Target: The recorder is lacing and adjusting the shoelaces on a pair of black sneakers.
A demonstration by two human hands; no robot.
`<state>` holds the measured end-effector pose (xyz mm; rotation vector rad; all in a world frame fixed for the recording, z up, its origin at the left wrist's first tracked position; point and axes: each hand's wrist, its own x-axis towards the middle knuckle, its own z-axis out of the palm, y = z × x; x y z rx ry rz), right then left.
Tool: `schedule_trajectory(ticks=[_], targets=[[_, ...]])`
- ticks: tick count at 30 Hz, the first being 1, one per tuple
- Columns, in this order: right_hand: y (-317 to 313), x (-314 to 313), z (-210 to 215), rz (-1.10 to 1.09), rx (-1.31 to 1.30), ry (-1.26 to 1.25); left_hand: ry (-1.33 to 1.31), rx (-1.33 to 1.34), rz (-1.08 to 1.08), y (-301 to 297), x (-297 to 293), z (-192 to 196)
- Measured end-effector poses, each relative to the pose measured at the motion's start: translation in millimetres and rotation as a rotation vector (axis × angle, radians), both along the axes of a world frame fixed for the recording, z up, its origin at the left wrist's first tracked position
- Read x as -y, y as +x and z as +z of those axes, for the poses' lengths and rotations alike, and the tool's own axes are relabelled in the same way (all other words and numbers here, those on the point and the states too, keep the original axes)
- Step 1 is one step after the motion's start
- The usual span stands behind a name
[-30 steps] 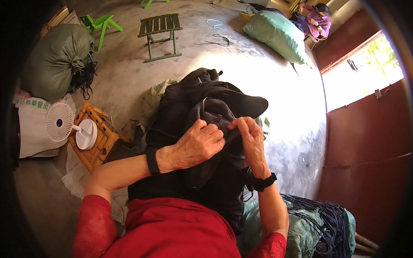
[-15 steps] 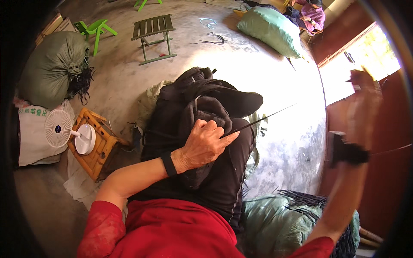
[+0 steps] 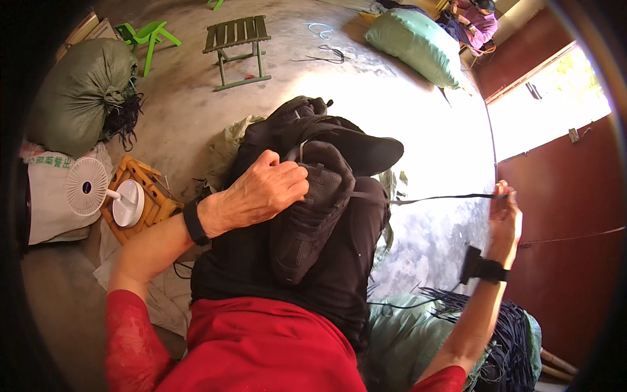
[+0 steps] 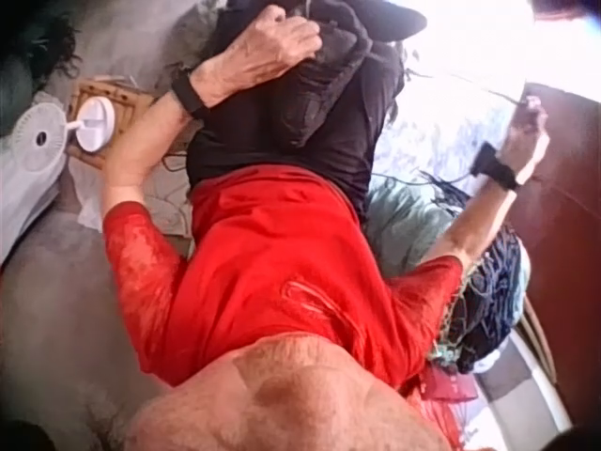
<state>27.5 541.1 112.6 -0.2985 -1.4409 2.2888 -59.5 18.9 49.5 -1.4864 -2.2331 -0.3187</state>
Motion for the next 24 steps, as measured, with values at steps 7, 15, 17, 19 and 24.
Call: schedule_trajectory(ticks=[7,15,17,19,24], targets=[[4,76,-122,0.068,0.183,-0.398,-0.238,-0.148,-0.029,-13,-15,18],[14,237,-75,0.271,0.291,0.281,-0.387,0.416,-0.190,-41,-7,17],[17,252,-74,0.324,0.292,0.317,-0.329,0.437,-0.194,-41,-9,11],[19,263,-75,0.351,0.263,0.402,-0.267,0.456,-0.201,-42,-13,10],[28,286,-72,0.360,0.274,0.420,-0.388,0.470,-0.138,-41,-21,12]])
